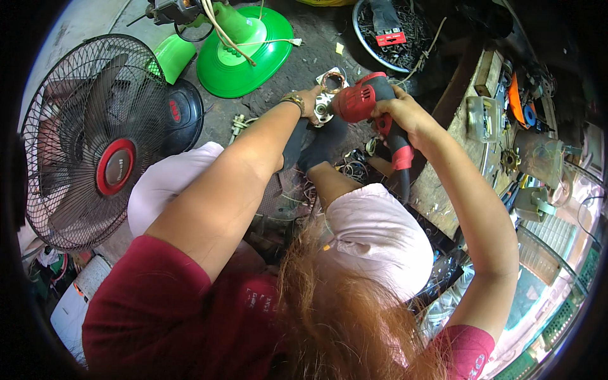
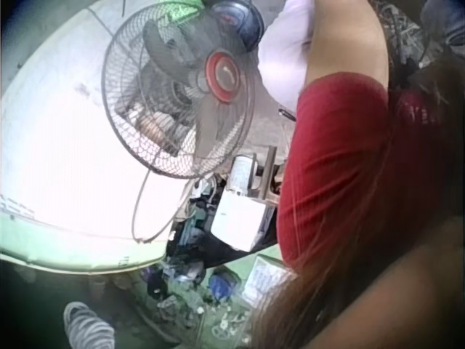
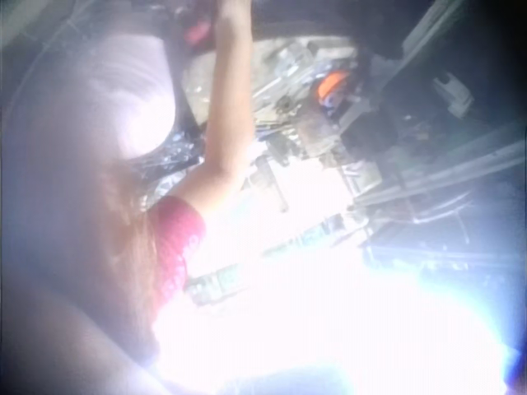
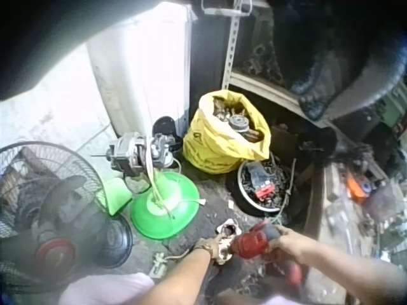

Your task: The person uses a drill on a motor component and then manipulates wires and small metal parts by hand and with a yellow-handled tool.

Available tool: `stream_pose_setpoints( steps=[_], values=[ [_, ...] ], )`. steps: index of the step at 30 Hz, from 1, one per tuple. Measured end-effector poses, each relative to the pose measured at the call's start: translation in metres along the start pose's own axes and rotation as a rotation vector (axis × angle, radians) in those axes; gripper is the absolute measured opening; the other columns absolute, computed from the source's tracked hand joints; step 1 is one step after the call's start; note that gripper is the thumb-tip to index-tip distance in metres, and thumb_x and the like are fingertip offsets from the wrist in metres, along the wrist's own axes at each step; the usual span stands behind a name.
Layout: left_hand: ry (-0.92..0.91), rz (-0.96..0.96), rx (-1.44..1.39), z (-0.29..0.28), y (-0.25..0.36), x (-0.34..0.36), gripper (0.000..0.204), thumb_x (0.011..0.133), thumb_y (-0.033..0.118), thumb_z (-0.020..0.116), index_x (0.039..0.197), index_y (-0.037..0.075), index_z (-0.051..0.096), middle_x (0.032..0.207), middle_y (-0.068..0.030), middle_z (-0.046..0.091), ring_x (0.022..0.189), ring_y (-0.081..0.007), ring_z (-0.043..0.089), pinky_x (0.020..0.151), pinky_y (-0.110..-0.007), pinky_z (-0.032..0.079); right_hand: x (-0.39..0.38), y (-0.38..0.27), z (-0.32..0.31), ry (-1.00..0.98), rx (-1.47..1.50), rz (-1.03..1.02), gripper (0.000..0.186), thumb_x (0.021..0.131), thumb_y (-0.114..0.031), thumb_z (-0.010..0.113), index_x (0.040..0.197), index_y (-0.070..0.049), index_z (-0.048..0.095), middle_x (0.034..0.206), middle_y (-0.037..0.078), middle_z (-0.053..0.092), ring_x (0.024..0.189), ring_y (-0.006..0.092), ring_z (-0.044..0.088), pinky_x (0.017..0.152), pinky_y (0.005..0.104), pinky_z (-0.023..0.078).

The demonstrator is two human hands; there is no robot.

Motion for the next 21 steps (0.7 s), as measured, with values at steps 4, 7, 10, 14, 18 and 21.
stream_pose_setpoints(
  steps=[4, 7, 10, 14, 18, 21],
  values=[
    [0.003, -0.013, -0.025, 0.002, 0.0, -0.004, 0.103, 0.061, 0.022, 0.087, 0.145, 0.017, 0.028, 0.131, -0.0165, 0.057, 0.121, -0.0326, 0.055, 0.1, -0.044, 0.044, 0.003, -0.024, 0.011, 0.001, -0.123, 0.005, 0.06, 0.07, -0.002, 0.062, 0.128, -0.008, 0.047, 0.075, 0.008, 0.059, 0.055, 0.0162, 0.057, 0.046, 0.0318, 0.049],
    [0.004, -0.012, -0.021, 0.0, 0.001, -0.006, 0.103, 0.061, 0.023, 0.088, 0.145, 0.015, 0.029, 0.131, -0.016, 0.057, 0.122, -0.0328, 0.054, 0.101, -0.043, 0.043, 0.009, -0.037, 0.021, -0.049, -0.194, -0.015, 0.062, 0.071, -0.003, 0.062, 0.13, -0.008, 0.046, 0.076, 0.008, 0.059, 0.056, 0.0161, 0.057, 0.047, 0.0323, 0.049],
    [0.006, 0.025, -0.022, 0.001, 0.003, -0.002, 0.103, 0.061, 0.024, 0.088, 0.145, 0.015, 0.029, 0.131, -0.016, 0.057, 0.121, -0.033, 0.054, 0.101, -0.043, 0.043, 0.022, -0.035, 0.014, -0.067, -0.187, 0.04, 0.048, 0.073, -0.006, 0.062, 0.119, -0.007, 0.049, 0.075, 0.01, 0.06, 0.053, 0.0182, 0.057, 0.046, 0.0341, 0.051],
    [0.028, 0.033, -0.005, -0.002, 0.0, -0.002, 0.103, 0.061, 0.026, 0.088, 0.145, 0.016, 0.028, 0.13, -0.0168, 0.057, 0.12, -0.0329, 0.055, 0.101, -0.043, 0.044, 0.028, -0.026, 0.003, -0.072, -0.083, 0.123, 0.035, 0.075, -0.01, 0.061, 0.109, -0.007, 0.052, 0.075, 0.013, 0.061, 0.051, 0.0202, 0.058, 0.045, 0.0343, 0.051],
    [0.009, 0.001, 0.019, -0.001, 0.002, -0.006, 0.105, 0.062, 0.026, 0.087, 0.146, 0.016, 0.026, 0.129, -0.0175, 0.057, 0.12, -0.033, 0.055, 0.1, -0.043, 0.044, 0.024, -0.018, -0.014, -0.067, -0.024, 0.166, 0.034, 0.076, -0.012, 0.062, 0.108, -0.007, 0.053, 0.076, 0.013, 0.062, 0.05, 0.0202, 0.058, 0.044, 0.0337, 0.051],
    [0.015, 0.004, 0.012, -0.002, 0.001, -0.007, 0.106, 0.061, 0.025, 0.087, 0.147, 0.016, 0.025, 0.129, -0.0172, 0.057, 0.121, -0.0336, 0.054, 0.101, -0.043, 0.043, 0.021, -0.03, -0.007, -0.089, -0.065, 0.085, 0.035, 0.076, -0.012, 0.062, 0.109, -0.007, 0.053, 0.077, 0.012, 0.062, 0.05, 0.02, 0.058, 0.044, 0.0339, 0.051]
  ],
)
Point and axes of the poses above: each hand's wrist, its own x-axis towards the middle knuckle, its own z-axis out of the palm, y = z × x, the point moved 9 cm from there along x, towards the middle knuckle
